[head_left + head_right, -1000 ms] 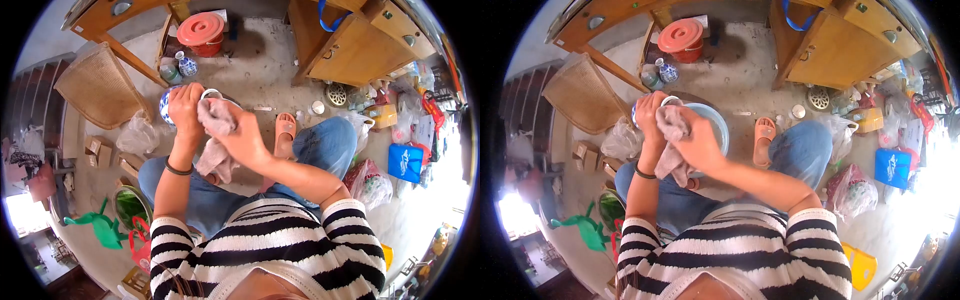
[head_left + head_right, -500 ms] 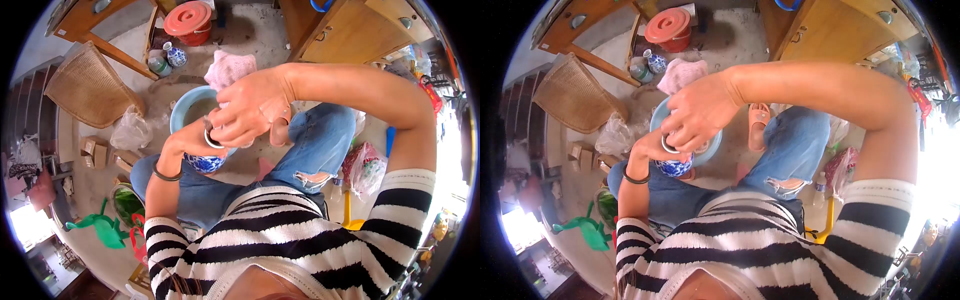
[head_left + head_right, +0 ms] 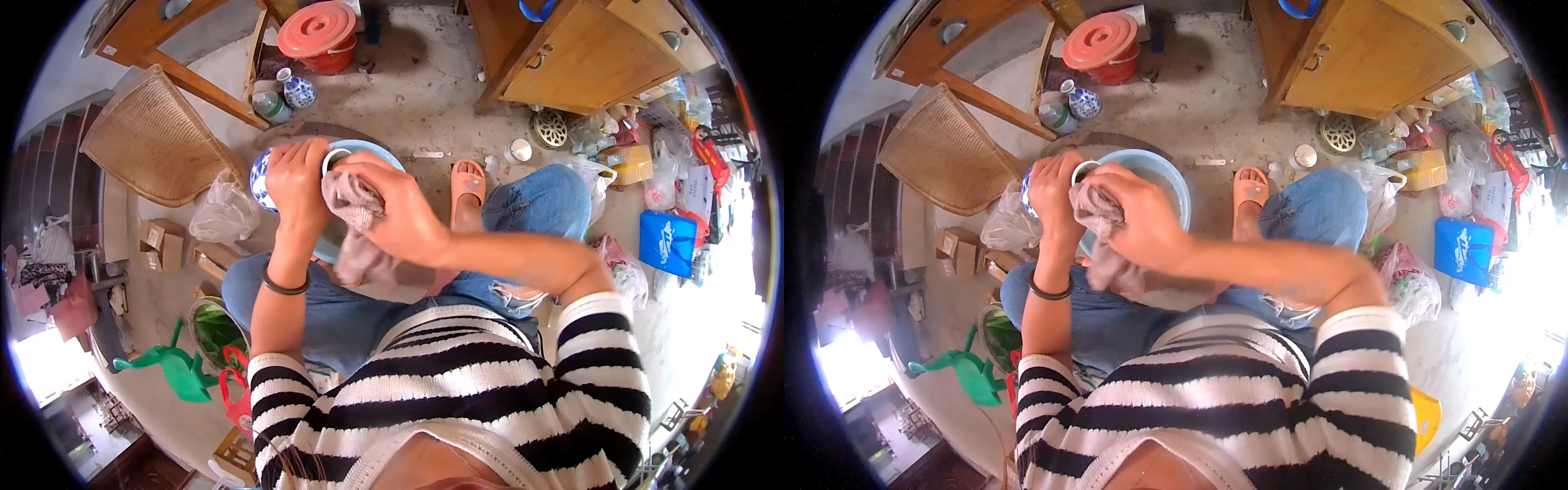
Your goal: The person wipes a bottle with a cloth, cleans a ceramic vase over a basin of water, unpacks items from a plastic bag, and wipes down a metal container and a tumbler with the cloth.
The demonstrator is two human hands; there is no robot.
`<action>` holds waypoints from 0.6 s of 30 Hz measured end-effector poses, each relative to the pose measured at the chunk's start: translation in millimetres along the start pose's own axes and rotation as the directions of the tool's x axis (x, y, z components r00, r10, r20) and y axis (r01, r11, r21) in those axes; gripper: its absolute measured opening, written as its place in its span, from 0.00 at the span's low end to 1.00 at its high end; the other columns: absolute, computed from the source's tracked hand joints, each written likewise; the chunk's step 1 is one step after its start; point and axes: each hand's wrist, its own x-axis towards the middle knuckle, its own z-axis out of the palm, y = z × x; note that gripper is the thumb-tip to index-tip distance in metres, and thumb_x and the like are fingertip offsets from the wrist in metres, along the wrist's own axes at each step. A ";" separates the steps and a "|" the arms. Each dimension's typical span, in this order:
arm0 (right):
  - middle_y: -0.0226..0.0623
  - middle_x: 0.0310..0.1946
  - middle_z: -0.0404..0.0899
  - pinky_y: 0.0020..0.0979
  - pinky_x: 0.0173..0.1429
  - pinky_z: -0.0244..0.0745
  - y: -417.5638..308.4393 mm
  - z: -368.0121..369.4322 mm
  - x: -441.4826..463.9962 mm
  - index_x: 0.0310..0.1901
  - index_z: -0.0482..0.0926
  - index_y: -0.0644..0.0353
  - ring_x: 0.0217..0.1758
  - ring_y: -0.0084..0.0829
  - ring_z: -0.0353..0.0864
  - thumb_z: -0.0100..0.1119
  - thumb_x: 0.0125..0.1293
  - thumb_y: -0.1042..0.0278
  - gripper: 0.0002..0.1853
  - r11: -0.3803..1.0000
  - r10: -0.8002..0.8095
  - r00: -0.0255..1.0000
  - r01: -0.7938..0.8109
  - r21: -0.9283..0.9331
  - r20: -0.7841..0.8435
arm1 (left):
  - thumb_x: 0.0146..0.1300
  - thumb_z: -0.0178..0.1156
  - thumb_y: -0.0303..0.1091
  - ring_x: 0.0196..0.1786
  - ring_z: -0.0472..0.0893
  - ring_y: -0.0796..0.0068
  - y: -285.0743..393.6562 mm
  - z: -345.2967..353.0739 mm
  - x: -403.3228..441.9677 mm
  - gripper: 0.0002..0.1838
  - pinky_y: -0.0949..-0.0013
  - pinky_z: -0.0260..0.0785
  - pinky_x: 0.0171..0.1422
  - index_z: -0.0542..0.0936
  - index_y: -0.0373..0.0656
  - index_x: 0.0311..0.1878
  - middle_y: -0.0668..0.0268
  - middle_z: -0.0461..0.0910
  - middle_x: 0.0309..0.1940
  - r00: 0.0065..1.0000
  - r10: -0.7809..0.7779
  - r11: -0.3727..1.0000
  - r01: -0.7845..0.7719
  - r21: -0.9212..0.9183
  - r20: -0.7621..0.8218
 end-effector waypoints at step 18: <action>0.41 0.46 0.73 0.42 0.40 0.79 -25.9 -28.1 41.6 0.46 0.77 0.55 0.37 0.43 0.84 0.67 0.53 0.64 0.18 0.854 -0.125 0.992 0.101 -0.510 -0.013 | 0.41 0.73 0.30 0.37 0.80 0.56 -16.0 11.8 -13.4 0.14 0.58 0.72 0.43 0.79 0.42 0.32 0.60 0.81 0.28 0.960 -0.258 0.964 0.248 -0.097 -0.111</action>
